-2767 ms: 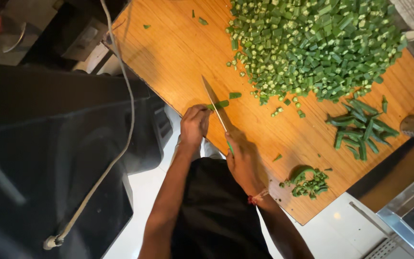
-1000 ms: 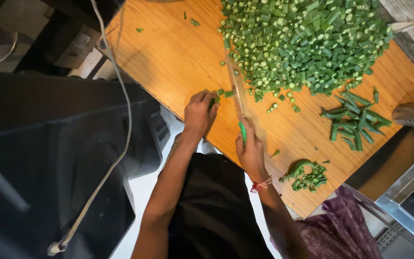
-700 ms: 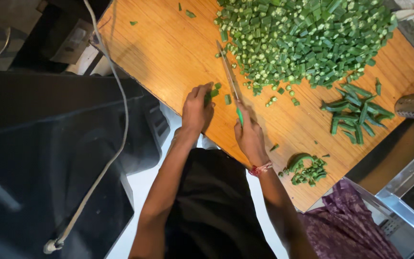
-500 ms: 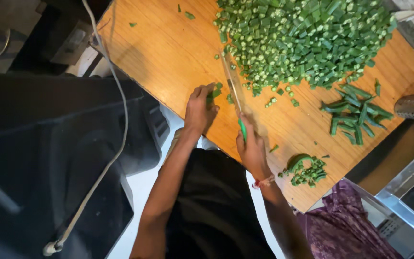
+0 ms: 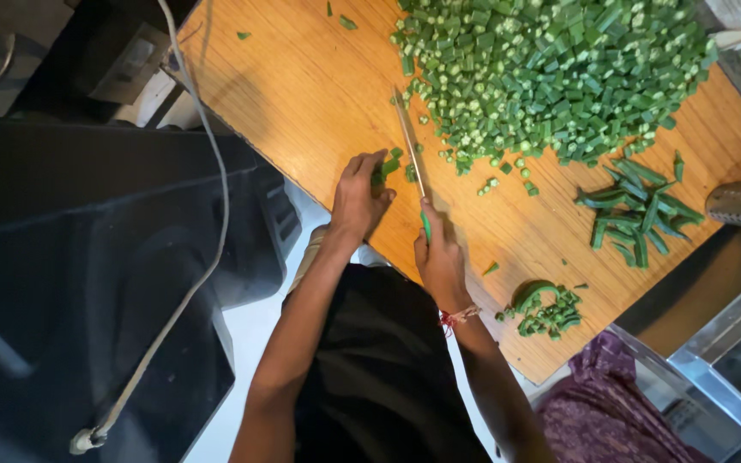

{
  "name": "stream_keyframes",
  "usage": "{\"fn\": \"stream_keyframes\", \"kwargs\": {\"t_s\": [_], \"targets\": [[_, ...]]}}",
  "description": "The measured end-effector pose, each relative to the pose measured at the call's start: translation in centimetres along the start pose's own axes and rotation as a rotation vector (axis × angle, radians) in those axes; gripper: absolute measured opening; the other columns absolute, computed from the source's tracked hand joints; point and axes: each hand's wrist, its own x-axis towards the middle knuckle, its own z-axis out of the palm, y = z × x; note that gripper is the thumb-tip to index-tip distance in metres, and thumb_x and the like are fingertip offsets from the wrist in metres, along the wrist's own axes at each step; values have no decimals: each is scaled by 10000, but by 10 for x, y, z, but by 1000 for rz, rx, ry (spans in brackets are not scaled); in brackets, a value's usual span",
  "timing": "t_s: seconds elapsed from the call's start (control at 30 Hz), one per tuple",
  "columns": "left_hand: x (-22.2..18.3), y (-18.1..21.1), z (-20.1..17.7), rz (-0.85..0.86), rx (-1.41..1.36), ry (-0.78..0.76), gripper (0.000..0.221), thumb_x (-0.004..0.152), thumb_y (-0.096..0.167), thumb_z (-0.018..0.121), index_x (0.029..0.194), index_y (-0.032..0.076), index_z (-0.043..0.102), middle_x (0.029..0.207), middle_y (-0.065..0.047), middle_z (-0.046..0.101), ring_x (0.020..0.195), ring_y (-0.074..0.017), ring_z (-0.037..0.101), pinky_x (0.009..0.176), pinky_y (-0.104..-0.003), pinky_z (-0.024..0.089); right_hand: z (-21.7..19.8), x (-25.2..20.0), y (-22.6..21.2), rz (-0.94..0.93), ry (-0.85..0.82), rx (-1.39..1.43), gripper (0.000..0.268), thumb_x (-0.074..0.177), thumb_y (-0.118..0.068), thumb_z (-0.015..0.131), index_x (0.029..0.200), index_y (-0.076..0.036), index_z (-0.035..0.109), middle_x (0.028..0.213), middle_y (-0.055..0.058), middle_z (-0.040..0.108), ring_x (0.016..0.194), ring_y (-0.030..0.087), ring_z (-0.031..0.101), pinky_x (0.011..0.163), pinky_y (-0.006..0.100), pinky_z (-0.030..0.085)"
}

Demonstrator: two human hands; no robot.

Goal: The person chops okra pods into small rounds on a wooden table using a knife.

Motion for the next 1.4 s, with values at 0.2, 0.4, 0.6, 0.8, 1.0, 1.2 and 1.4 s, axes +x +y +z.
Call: {"fn": "stream_keyframes", "kwargs": {"t_s": [0.2, 0.4, 0.6, 0.8, 1.0, 1.2, 1.4], "targets": [[6, 4, 9, -8, 25, 6, 816, 621, 69, 895, 1368, 48, 567, 1232, -201, 624, 1113, -392, 627, 944, -431, 542, -12, 1, 1, -118, 133, 122, 571, 984, -1, 570, 1528, -75, 410, 1321, 329, 624, 1112, 499, 666, 876, 479, 577], [23, -2, 56, 85, 49, 95, 728, 687, 122, 890, 1352, 71, 599, 1174, -212, 651, 1050, -397, 656, 881, -429, 561, -22, -20, 3, -103, 235, 156, 501, 1000, 4, 566, 1486, -1, 445, 1395, 303, 611, 1200, 454, 674, 969, 467, 569], [1, -51, 66, -169, -780, 193, 396, 933, 15, 683, 1328, 24, 665, 1083, -92, 687, 953, -187, 639, 819, -311, 547, -33, -61, 30, 37, 19, 6, 578, 969, -19, 631, 1521, -140, 510, 1080, 219, 694, 819, 362, 728, 711, 423, 584], [-29, -72, -2, -228, -574, 384, 224, 1004, 55, 677, 1220, 1, 662, 1120, -71, 722, 1040, -121, 681, 915, -250, 546, -34, -35, 43, -74, -318, -279, 680, 884, -191, 707, 1512, -347, 498, 1197, 226, 598, 735, 320, 697, 636, 424, 599], [9, -60, -10, -222, -579, 198, 239, 995, 130, 702, 1200, 11, 671, 1064, -25, 729, 944, -87, 678, 829, -234, 546, -67, 74, 51, -186, 18, -470, 611, 963, -151, 638, 1533, -329, 505, 1039, 183, 688, 751, 331, 683, 567, 425, 559], [53, -43, -11, -160, -499, 20, 235, 986, 154, 708, 1180, 24, 684, 1025, 2, 728, 911, -57, 652, 806, -210, 527, -146, 113, 19, -135, 217, -112, 586, 1020, -99, 631, 1562, -255, 472, 1036, 213, 688, 710, 362, 656, 627, 452, 536], [61, -47, 3, -97, -506, -114, 199, 1003, 177, 693, 1128, 23, 694, 1072, -23, 730, 973, -98, 670, 867, -247, 536, -111, 82, 7, 82, 435, 105, 566, 1019, -75, 615, 1545, -192, 440, 1160, 235, 682, 716, 297, 716, 644, 399, 564]]}}
